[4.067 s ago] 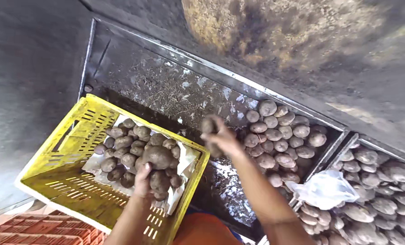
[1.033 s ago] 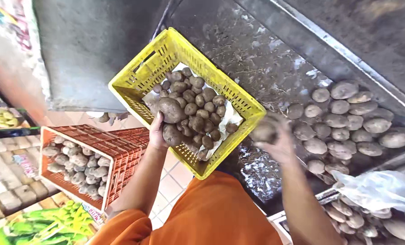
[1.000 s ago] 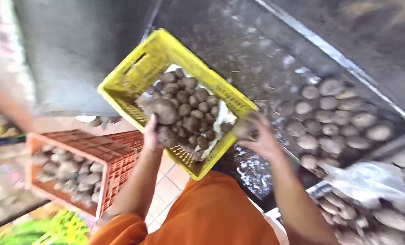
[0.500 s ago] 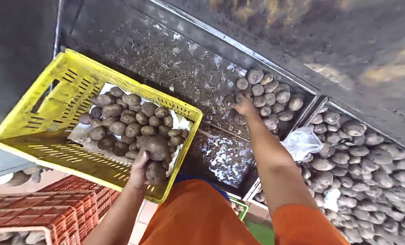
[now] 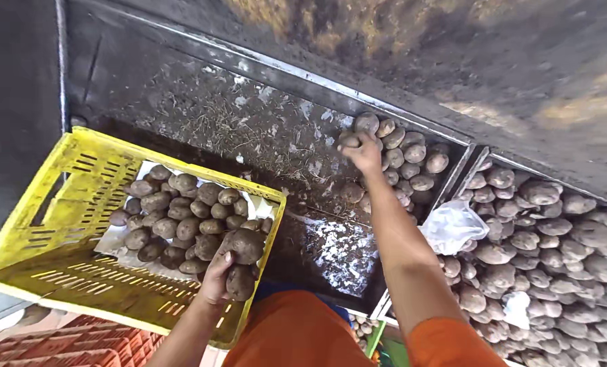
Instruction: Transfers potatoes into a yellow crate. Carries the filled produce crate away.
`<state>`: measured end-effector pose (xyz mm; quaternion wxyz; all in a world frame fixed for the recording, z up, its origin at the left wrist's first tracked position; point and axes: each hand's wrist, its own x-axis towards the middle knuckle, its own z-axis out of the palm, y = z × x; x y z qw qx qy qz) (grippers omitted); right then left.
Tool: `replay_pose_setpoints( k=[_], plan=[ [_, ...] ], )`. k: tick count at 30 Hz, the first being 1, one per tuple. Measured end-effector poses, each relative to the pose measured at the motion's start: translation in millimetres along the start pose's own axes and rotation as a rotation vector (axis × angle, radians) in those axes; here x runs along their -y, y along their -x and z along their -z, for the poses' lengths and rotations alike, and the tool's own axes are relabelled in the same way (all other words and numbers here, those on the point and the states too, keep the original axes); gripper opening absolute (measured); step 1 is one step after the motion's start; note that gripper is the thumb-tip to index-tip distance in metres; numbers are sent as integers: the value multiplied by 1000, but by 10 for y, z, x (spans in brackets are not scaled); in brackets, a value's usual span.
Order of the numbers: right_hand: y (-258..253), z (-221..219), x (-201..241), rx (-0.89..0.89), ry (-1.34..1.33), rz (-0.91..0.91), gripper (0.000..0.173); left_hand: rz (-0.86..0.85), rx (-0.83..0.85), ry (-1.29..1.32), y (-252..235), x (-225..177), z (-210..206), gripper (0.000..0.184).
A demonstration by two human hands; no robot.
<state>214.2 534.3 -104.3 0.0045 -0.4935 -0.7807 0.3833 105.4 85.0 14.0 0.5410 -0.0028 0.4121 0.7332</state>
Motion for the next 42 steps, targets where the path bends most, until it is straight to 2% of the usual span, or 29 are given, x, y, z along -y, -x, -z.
replay_pose_setpoints(
  k=[2,5,7,10,12,15,17,19,21,22,24,26,28,31,34,36,39,40,42],
  plan=[
    [-222,112,-58,92,118,65,58,29,-23,-9,-32,43,-5,46],
    [-440,109,-27,415,342,167,57,44,8,7,-85,36,-31,48],
    [-419,73,94,541,477,154,59,42,52,31,-88,18,-16,49],
    [-275,-102,250,581,635,118,64,40,-15,35,47,-48,-12,49],
    [-258,-154,195,556,652,131,58,48,-51,45,134,-76,2,47],
    [-102,-108,38,491,409,49,56,69,-49,106,274,-82,62,48],
    [307,-111,118,414,87,37,58,61,-20,145,386,-102,136,48],
    [895,-194,354,409,-301,157,60,31,-18,144,489,-126,219,49],
    [1441,-401,650,518,-621,336,61,-7,-3,123,575,-135,316,51],
    [1648,-528,854,572,-656,408,61,-29,18,104,607,-157,363,52],
    [1910,-726,1256,615,-504,435,57,-64,78,49,632,-233,422,56],
    [2081,-821,1543,612,-322,311,50,-87,115,20,670,-280,434,59],
    [2282,-831,1684,566,-369,247,48,-115,118,-54,689,-331,434,63],
    [2742,-762,1633,722,-638,301,61,-154,114,-257,684,-339,372,73],
    [3186,-711,1487,815,-829,387,76,-223,169,-456,665,-257,211,72],
    [3430,-683,1361,734,-807,434,87,-264,192,-643,683,-164,92,71],
    [3745,-549,1086,447,-828,372,73,-249,282,-765,729,-18,-144,69],
    [3881,-459,935,388,-889,293,70,-201,283,-685,735,61,-220,61],
    [4175,-354,648,312,-1141,131,67,-34,134,-481,715,193,-404,31]
  ],
)
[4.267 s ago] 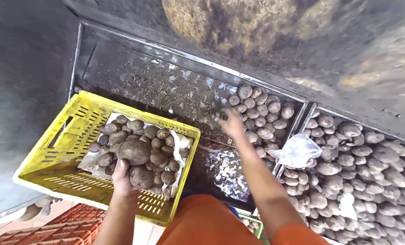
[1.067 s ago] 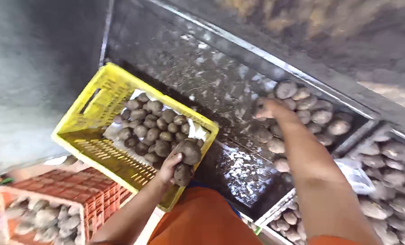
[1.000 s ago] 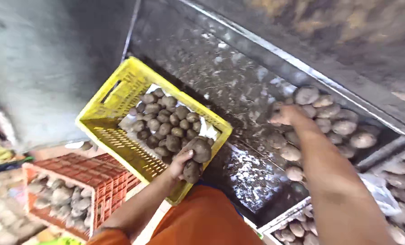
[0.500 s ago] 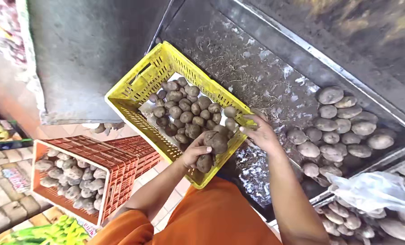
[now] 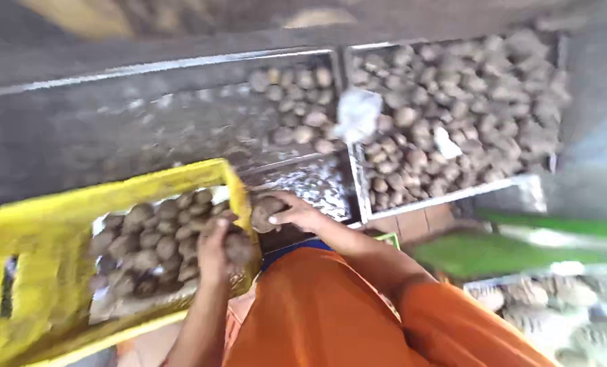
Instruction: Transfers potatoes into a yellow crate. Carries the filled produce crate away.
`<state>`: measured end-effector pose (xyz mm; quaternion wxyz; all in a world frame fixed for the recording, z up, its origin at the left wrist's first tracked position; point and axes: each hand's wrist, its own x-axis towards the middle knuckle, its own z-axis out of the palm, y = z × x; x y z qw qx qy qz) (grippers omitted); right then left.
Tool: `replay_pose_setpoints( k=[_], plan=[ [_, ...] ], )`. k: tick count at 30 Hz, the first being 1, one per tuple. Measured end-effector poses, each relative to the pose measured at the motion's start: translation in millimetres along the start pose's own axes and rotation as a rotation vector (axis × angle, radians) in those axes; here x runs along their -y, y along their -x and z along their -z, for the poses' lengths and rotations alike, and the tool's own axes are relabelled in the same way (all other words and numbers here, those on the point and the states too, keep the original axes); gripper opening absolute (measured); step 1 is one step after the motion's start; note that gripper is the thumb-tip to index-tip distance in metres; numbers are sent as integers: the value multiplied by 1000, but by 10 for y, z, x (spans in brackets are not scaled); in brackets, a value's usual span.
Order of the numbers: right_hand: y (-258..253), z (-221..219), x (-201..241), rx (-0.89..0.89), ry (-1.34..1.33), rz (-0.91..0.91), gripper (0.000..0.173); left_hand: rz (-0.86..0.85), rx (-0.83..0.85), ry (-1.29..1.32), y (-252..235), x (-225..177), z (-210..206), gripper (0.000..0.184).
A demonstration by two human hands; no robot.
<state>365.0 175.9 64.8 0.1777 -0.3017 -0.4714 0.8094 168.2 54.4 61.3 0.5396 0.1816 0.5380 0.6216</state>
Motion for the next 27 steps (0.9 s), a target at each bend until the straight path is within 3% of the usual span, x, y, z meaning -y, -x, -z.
replay_pose_setpoints(
  k=[2,6,8,10,13,15,17,21,24,27],
  plan=[
    [352,164,-142,-87,-279,9,61,176,-105,49,-46,-5,-230,36],
    [1087,489,-548,-241,-630,198,53,194,8,-98,74,340,-937,23],
    [1538,649,-782,-313,-771,269,58,196,174,-285,339,626,-1468,30],
    [1972,844,-1062,-340,-931,337,58,187,455,-594,654,903,-1882,41],
    [2728,1212,-1642,-447,-1146,406,66,123,808,-1030,883,1327,-2216,56],
    [3282,1413,-2198,-620,-1234,377,59,164,876,-1133,976,1585,-2292,53],
    [3799,1597,-2839,-909,-1263,231,50,240,878,-1207,1030,1802,-2295,46],
    [4785,1738,-4103,-1393,-1294,-188,63,396,796,-1424,1087,2141,-2074,41],
    [5452,1804,-4553,-1633,-1158,-408,73,500,734,-1573,1016,2301,-1743,43],
    [5954,2013,-4742,-1788,-928,-456,73,601,667,-1758,1003,2266,-1465,42]
  ],
)
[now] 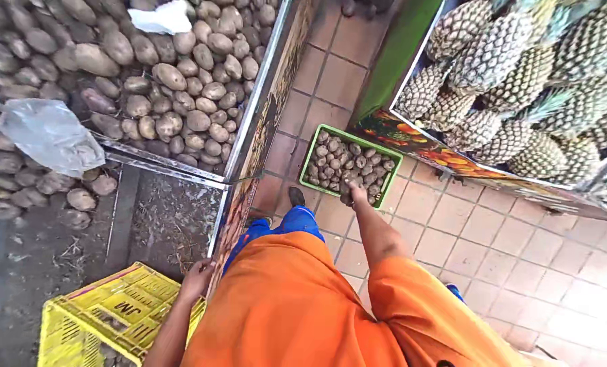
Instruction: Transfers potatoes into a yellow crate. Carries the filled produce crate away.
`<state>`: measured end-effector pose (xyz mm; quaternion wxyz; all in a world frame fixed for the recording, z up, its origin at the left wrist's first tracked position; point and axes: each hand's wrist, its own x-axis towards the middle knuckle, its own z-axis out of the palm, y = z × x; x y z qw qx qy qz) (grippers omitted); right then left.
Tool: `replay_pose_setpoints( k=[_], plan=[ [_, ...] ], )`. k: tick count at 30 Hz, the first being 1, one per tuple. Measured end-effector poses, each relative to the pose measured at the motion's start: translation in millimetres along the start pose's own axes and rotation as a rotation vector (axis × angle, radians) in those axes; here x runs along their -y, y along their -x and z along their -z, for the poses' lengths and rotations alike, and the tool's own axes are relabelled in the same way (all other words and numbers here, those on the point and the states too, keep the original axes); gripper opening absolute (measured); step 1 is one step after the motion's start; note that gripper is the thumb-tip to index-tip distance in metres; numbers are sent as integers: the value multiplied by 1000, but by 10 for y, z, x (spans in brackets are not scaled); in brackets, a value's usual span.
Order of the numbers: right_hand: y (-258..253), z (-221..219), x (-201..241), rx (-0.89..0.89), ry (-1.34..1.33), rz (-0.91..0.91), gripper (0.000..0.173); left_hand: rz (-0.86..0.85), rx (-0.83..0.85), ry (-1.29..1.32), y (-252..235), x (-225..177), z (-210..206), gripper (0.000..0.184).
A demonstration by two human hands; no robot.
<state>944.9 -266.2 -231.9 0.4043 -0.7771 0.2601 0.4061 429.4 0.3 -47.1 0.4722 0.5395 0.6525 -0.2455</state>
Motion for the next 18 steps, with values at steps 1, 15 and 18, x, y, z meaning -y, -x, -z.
replay_pose_setpoints(
  k=[1,15,18],
  plan=[
    [-127,91,99,-21,28,72,70,53,9,-14,38,78,-3,42],
    [233,-1433,220,542,986,237,41,127,-120,231,257,504,-5,44],
    [771,-1922,-5,739,1303,289,45,53,-100,248,191,489,80,47]
  ],
)
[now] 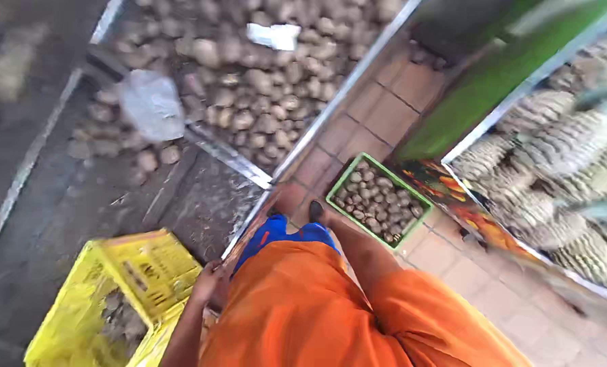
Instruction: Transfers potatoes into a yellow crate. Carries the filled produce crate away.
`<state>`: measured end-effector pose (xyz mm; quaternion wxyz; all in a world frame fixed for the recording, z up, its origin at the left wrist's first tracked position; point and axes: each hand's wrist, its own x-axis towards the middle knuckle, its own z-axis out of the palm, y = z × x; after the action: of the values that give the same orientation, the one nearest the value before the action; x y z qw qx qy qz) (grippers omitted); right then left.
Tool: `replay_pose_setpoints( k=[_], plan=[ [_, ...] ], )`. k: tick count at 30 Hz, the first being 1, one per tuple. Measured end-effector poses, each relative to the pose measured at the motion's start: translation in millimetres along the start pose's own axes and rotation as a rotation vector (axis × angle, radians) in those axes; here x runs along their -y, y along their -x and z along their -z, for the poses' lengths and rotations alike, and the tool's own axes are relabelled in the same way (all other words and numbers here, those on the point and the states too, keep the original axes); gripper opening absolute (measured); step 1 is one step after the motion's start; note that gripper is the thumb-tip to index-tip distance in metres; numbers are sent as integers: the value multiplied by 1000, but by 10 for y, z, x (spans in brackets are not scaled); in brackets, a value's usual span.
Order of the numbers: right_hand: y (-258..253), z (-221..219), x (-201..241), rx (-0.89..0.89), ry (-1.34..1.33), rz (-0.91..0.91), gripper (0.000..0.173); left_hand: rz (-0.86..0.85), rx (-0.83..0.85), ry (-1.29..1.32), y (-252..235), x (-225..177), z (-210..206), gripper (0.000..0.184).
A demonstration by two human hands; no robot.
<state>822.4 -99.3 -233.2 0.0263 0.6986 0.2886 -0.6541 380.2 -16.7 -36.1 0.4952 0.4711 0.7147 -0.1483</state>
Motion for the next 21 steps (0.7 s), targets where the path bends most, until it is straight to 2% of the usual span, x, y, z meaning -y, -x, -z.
replay_pose_setpoints(
  k=[2,5,9,12,15,16,17,19,21],
  plan=[
    [-63,-284,457,77,130,126,45,-18,-2,29,29,-13,194,45],
    [-242,-444,1064,73,48,194,39,-75,-52,144,-270,-113,713,48],
    [-93,-285,1551,27,81,168,38,-181,-149,335,-1001,-302,1472,48],
    [138,-116,2183,24,228,202,40,-213,-279,414,-1647,-508,2165,45],
    [322,-107,3115,15,401,273,37,-195,-546,194,-2320,-694,2635,38],
    [317,-150,3466,24,430,324,35,-193,-588,104,-2506,-747,2757,40],
    [281,-217,3824,26,461,383,35,-185,-593,23,-2649,-788,2875,46],
    [141,-398,4568,4,534,520,37,-128,-539,-82,-2861,-832,3109,71],
    [-59,-634,5282,-63,657,670,38,-71,-500,-42,-2971,-752,3310,76]
  ],
)
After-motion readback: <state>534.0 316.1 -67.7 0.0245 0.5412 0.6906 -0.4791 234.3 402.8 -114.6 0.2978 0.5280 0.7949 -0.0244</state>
